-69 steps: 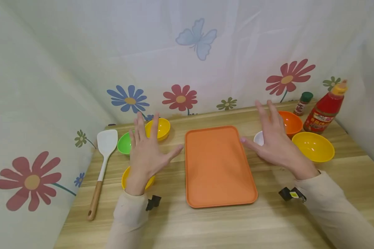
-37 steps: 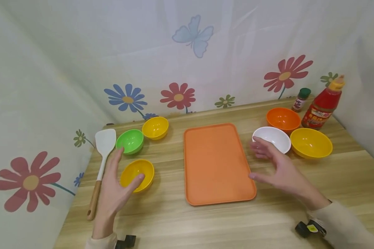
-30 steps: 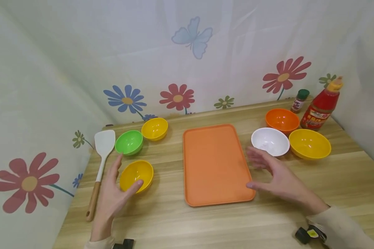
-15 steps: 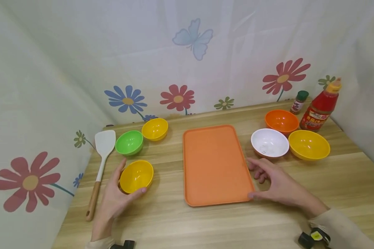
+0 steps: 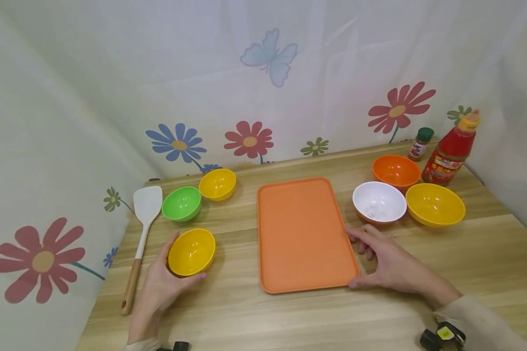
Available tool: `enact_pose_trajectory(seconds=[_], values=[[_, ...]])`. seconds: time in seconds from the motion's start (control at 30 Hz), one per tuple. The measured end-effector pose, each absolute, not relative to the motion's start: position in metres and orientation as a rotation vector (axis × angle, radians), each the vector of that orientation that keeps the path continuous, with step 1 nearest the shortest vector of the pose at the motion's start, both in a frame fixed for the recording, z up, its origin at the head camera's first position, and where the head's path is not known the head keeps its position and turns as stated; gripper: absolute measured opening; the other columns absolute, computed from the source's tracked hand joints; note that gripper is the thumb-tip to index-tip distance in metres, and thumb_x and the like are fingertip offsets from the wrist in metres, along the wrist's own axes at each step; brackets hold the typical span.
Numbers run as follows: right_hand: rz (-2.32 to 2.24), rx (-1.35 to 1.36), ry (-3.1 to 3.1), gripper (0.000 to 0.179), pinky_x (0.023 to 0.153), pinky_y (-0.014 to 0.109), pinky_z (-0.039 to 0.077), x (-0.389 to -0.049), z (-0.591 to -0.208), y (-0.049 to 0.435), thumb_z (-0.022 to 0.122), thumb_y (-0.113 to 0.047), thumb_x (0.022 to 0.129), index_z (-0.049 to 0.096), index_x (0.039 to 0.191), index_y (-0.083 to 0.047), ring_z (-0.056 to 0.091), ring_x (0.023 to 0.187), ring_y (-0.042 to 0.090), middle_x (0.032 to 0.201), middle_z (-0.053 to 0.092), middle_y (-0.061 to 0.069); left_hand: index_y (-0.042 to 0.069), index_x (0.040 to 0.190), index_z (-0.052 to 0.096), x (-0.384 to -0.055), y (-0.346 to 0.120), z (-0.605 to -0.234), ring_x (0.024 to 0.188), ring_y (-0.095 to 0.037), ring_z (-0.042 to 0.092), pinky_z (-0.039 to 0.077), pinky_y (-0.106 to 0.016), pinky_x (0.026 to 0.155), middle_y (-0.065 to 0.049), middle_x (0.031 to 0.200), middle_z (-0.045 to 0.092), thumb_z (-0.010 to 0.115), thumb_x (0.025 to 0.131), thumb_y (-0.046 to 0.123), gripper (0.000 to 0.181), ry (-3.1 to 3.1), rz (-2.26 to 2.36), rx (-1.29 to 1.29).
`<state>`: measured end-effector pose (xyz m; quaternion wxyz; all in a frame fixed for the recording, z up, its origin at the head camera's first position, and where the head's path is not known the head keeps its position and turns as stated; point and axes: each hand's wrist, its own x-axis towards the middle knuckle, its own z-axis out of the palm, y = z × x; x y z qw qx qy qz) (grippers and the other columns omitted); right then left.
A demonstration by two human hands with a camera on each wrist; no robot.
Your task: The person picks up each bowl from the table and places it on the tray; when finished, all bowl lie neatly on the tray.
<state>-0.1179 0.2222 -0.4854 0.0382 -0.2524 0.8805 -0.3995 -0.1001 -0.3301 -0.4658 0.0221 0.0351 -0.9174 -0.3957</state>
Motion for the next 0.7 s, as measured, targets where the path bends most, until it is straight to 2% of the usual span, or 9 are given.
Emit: enact_pose_trajectory(seconds=[0.17, 0.4, 0.5, 0.63, 0.7], values=[[-1.230, -0.783, 2.705, 0.118, 0.080, 0.024, 0.052, -0.119, -0.487, 0.220, 0.099, -0.066, 0.074, 0.051, 0.166, -0.009, 0.054, 0.095, 0.010, 0.116, 0.057, -0.003, 0.011, 0.174, 0.031, -0.099, -0.331, -0.466, 0.149, -0.040, 0.050, 0.037, -0.063, 0.129, -0.020, 0.169, 0.048, 0.110, 0.068, 0.041, 0.135, -2.823, -1.249, 0.170], [-1.239, -0.781, 2.701, 0.118, 0.081, 0.024, 0.053, -0.116, -0.486, 0.219, 0.099, -0.065, 0.074, 0.051, 0.165, -0.008, 0.055, 0.096, 0.009, 0.118, 0.057, -0.003, 0.013, 0.173, 0.034, -0.099, -0.329, -0.462, 0.150, -0.035, 0.049, 0.038, -0.058, 0.128, -0.014, 0.169, 0.047, 0.110, 0.069, 0.037, 0.131, -2.788, -1.366, 0.207], [-1.245, -0.772, 2.699, 0.118, 0.081, 0.024, 0.054, -0.116, -0.485, 0.220, 0.100, -0.063, 0.073, 0.051, 0.165, -0.007, 0.055, 0.096, 0.010, 0.118, 0.057, -0.002, 0.016, 0.172, 0.036, -0.101, -0.325, -0.458, 0.148, -0.030, 0.051, 0.041, -0.048, 0.125, -0.010, 0.168, 0.049, 0.109, 0.071, 0.032, 0.126, -2.750, -1.419, 0.177], [-1.229, -0.759, 2.707, 0.118, 0.080, 0.025, 0.053, -0.117, -0.485, 0.221, 0.100, -0.064, 0.073, 0.051, 0.165, -0.008, 0.054, 0.095, 0.010, 0.116, 0.056, -0.003, 0.019, 0.172, 0.036, -0.105, -0.317, -0.451, 0.148, -0.026, 0.051, 0.042, -0.023, 0.117, -0.006, 0.167, 0.049, 0.108, 0.074, 0.027, 0.122, -2.715, -1.470, 0.117], [-1.223, -0.759, 2.707, 0.118, 0.080, 0.025, 0.052, -0.117, -0.485, 0.221, 0.100, -0.065, 0.073, 0.051, 0.165, -0.008, 0.054, 0.095, 0.010, 0.116, 0.056, -0.003, 0.019, 0.173, 0.035, -0.108, -0.313, -0.448, 0.148, -0.026, 0.051, 0.042, -0.016, 0.114, -0.005, 0.168, 0.048, 0.106, 0.076, 0.025, 0.120, -2.702, -1.500, 0.093]])
